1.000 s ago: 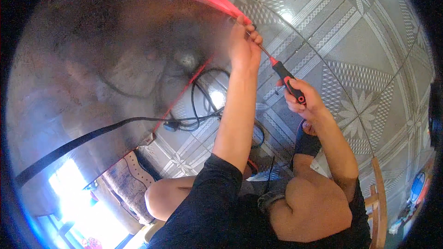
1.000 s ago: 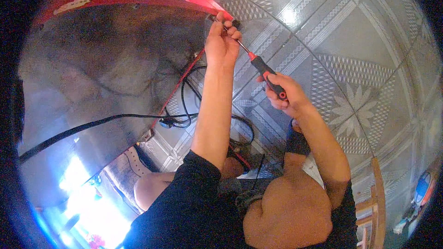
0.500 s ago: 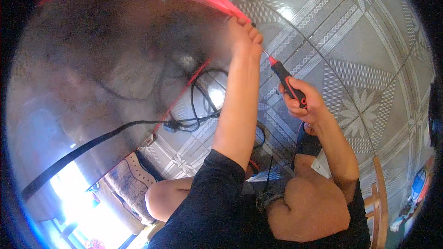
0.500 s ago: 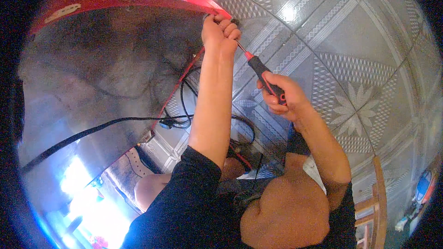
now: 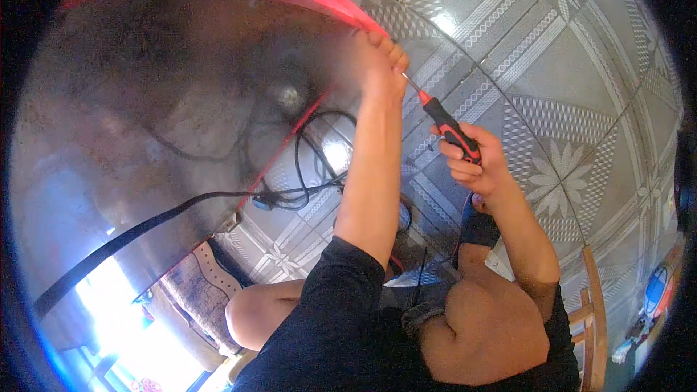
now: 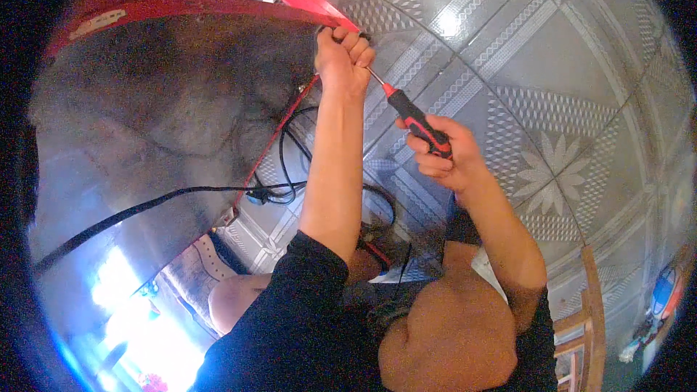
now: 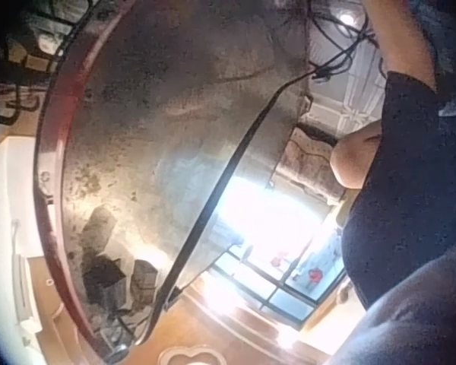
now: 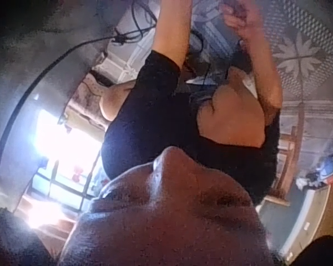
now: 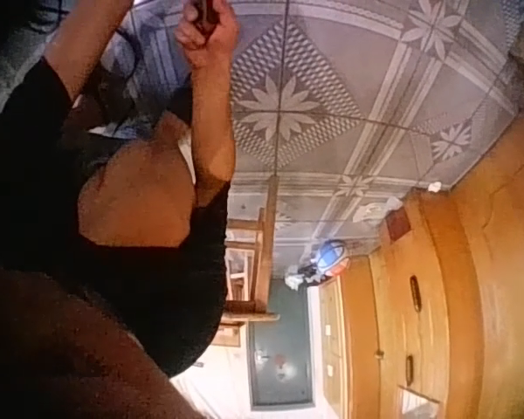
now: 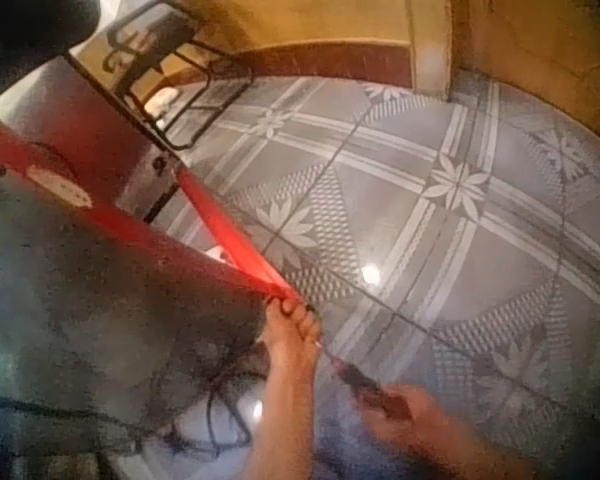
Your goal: The person uses a screwdriver to tighten a screw on the corner of a red metal frame and then secures a metal bracket to a surface.
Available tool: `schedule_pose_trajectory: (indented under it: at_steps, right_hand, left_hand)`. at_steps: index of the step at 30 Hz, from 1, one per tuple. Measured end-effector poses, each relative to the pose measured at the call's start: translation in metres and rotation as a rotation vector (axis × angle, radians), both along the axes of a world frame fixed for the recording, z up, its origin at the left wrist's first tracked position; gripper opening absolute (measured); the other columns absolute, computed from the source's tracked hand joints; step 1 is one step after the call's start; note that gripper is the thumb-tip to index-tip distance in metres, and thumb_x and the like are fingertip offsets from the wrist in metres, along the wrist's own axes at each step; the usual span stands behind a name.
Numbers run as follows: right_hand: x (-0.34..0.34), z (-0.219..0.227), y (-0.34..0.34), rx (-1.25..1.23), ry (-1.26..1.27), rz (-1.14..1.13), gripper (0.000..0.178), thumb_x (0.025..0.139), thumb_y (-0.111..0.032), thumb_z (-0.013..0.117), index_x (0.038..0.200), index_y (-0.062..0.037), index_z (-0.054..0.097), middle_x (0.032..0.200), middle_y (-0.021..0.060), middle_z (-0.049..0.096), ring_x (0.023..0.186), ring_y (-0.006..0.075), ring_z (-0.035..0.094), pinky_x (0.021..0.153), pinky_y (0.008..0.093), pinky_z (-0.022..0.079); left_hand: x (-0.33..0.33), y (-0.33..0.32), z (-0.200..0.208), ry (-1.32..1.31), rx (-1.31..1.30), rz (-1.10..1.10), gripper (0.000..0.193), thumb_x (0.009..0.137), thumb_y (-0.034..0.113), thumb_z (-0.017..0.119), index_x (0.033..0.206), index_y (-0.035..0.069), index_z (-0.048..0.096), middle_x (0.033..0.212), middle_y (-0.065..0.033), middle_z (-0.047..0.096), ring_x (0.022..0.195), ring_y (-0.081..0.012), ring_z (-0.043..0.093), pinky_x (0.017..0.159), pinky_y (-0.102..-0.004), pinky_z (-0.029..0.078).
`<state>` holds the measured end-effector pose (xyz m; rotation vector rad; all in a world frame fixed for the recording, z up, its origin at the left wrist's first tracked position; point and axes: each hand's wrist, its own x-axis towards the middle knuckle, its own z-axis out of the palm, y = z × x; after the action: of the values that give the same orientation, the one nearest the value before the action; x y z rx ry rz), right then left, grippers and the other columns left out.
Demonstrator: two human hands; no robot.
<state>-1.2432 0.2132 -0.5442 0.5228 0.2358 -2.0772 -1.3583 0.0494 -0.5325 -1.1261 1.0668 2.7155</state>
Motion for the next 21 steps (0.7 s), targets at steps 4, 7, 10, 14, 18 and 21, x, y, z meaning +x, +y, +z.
schedule_pose_trajectory:
  at_steps: [4,7,10,14,18,21]
  right_hand:
    - [-0.004,0.001,0.002,0.104,0.069,-0.001,0.034,0.085,-0.027,0.044,0.101,0.0024,0.049,0.057,0.0024,0.044,0.031,0.0062,0.029,0.029,0.0195,0.022]
    - [-0.005,0.001,0.000,0.456,0.316,0.073,0.029,0.083,-0.023,0.046,0.101,-0.0002,0.050,0.056,0.0034,0.046,0.034,0.0093,0.034,0.032,0.0224,0.027]
    - [0.000,0.008,-0.008,0.973,0.787,0.065,0.026,0.080,-0.021,0.051,0.099,-0.0023,0.051,0.056,0.0070,0.049,0.039,0.0177,0.043,0.037,0.0289,0.035]
    - [0.013,0.010,-0.029,1.582,1.306,-0.057,0.028,0.076,-0.019,0.056,0.097,-0.0016,0.049,0.062,0.0118,0.052,0.050,0.0281,0.051,0.048,0.0370,0.041]
    - [0.012,0.005,-0.023,1.227,1.122,-0.073,0.039,0.080,-0.026,0.053,0.109,-0.0018,0.044,0.066,0.0071,0.053,0.042,0.0185,0.047,0.039,0.0300,0.038]
    - [-0.005,0.010,-0.003,-0.124,-0.086,-0.044,0.041,0.085,-0.033,0.045,0.113,-0.0026,0.043,0.064,0.0034,0.050,0.036,0.0087,0.038,0.032,0.0212,0.030]
  left_hand:
    - [-0.002,0.004,0.003,-0.123,-0.126,0.000,0.028,0.084,0.030,0.035,0.065,0.010,0.037,0.048,0.0035,0.018,0.038,-0.0078,0.016,0.035,-0.0240,0.014]
    - [-0.005,0.009,0.006,-0.189,-0.238,0.045,0.026,0.084,0.029,0.035,0.066,0.010,0.037,0.049,0.0033,0.020,0.038,-0.0079,0.016,0.035,-0.0241,0.014]
    - [-0.004,0.013,0.006,-0.158,-0.303,0.080,0.026,0.083,0.028,0.034,0.064,0.011,0.035,0.049,0.0035,0.020,0.038,-0.0077,0.017,0.035,-0.0242,0.013]
    - [-0.003,0.007,-0.001,-0.137,-0.285,0.028,0.026,0.083,0.029,0.034,0.065,0.011,0.034,0.049,0.0033,0.020,0.038,-0.0077,0.017,0.035,-0.0244,0.014]
    - [-0.004,0.003,-0.003,-0.111,-0.265,0.036,0.027,0.083,0.031,0.033,0.066,0.010,0.033,0.049,0.0032,0.020,0.037,-0.0079,0.017,0.035,-0.0243,0.014]
    - [-0.004,0.001,-0.004,-0.072,-0.221,0.054,0.028,0.083,0.031,0.032,0.066,0.010,0.034,0.049,0.0032,0.020,0.037,-0.0080,0.017,0.034,-0.0242,0.014]
